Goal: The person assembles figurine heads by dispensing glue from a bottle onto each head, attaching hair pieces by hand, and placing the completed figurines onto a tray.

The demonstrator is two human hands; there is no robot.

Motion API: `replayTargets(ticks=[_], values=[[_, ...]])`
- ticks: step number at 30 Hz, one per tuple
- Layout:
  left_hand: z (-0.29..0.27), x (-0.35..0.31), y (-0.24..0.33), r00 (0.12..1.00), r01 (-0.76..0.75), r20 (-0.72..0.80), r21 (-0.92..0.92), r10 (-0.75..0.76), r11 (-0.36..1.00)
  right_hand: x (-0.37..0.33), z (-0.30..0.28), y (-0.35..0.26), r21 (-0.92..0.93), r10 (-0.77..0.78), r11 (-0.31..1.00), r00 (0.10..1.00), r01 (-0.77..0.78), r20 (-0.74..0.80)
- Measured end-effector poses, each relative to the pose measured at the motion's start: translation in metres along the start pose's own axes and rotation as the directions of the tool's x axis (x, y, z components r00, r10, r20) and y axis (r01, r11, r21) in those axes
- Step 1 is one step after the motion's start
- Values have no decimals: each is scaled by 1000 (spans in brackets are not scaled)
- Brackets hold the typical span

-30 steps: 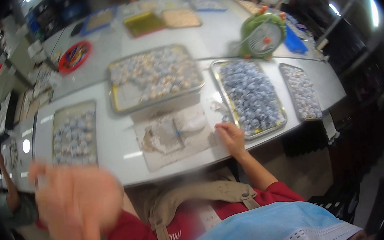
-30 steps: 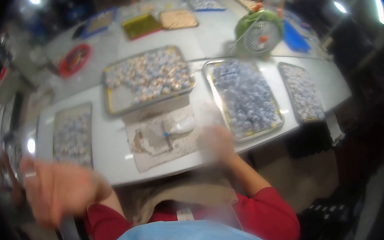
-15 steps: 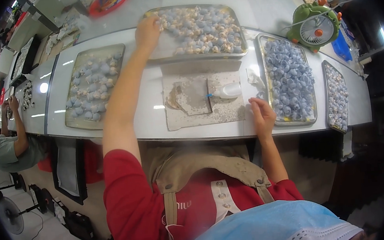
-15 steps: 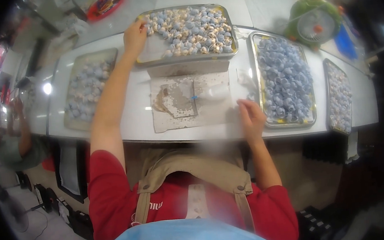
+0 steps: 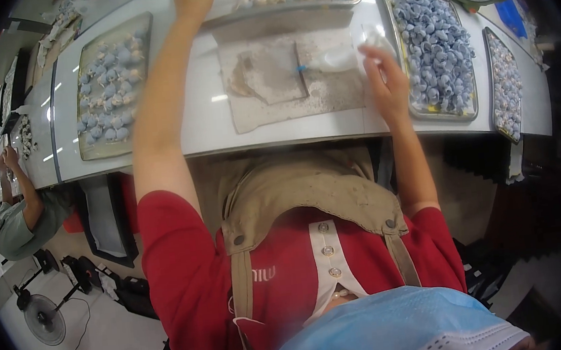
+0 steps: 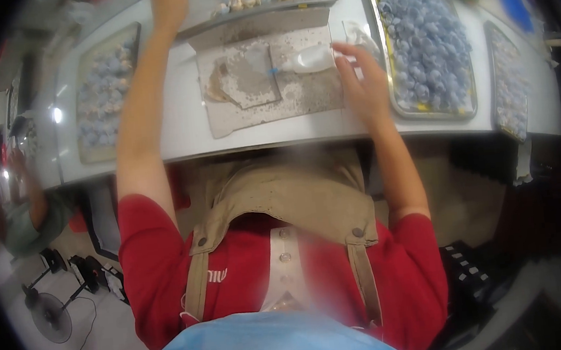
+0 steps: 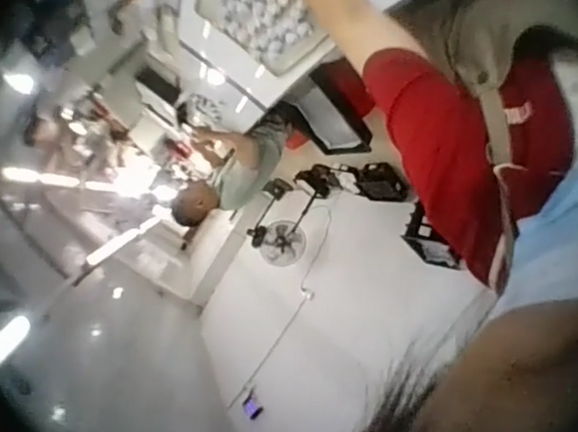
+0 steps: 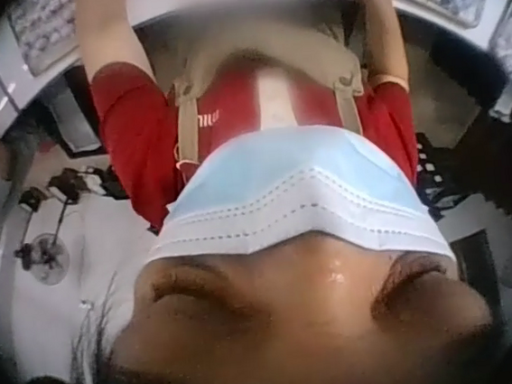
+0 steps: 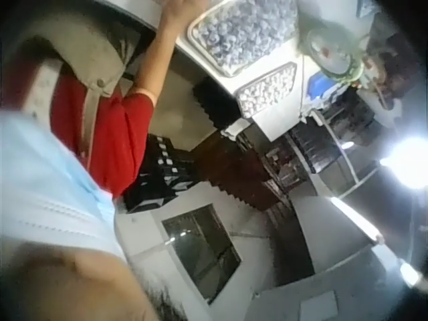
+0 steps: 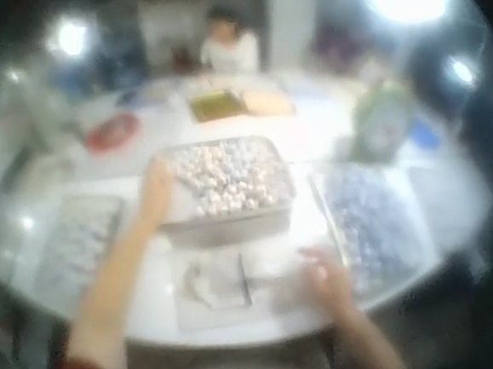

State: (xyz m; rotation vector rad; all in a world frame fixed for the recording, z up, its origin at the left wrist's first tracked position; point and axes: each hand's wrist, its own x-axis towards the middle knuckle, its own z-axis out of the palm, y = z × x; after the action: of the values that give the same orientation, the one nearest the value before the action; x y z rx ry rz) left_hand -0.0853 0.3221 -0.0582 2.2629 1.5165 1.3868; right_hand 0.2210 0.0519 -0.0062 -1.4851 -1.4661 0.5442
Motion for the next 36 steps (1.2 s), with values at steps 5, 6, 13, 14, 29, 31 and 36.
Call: replayTargets(ticks=[5, 6, 13, 14, 29, 31, 36], values=[[-121, -104, 162, 828, 535, 451, -814, -334, 226, 19, 17, -7, -291, -107, 936, 949, 197, 297], [-131, -126, 182, 774, 585, 530, -808, -347, 71, 18, 20, -9, -330, -153, 910, 945, 249, 290], [-124, -203, 224, 521, 648, 790, -613, -324, -452, -1, 25, -24, -301, 100, 953, 965, -23, 242], [-121, -206, 224, 497, 666, 815, -579, -299, -471, -5, 25, -24, -310, 105, 950, 962, -23, 251], [-113, -215, 247, 571, 789, 739, -615, -357, -11, -65, -30, -38, 135, -112, 986, 990, 100, 81], [-113, -216, 248, 568, 792, 740, -611, -359, -6, -63, -34, -44, 88, -161, 984, 983, 154, 83], [-113, -218, 249, 587, 783, 730, -622, -350, 16, -59, -34, -60, -57, -243, 967, 965, 249, 98]])
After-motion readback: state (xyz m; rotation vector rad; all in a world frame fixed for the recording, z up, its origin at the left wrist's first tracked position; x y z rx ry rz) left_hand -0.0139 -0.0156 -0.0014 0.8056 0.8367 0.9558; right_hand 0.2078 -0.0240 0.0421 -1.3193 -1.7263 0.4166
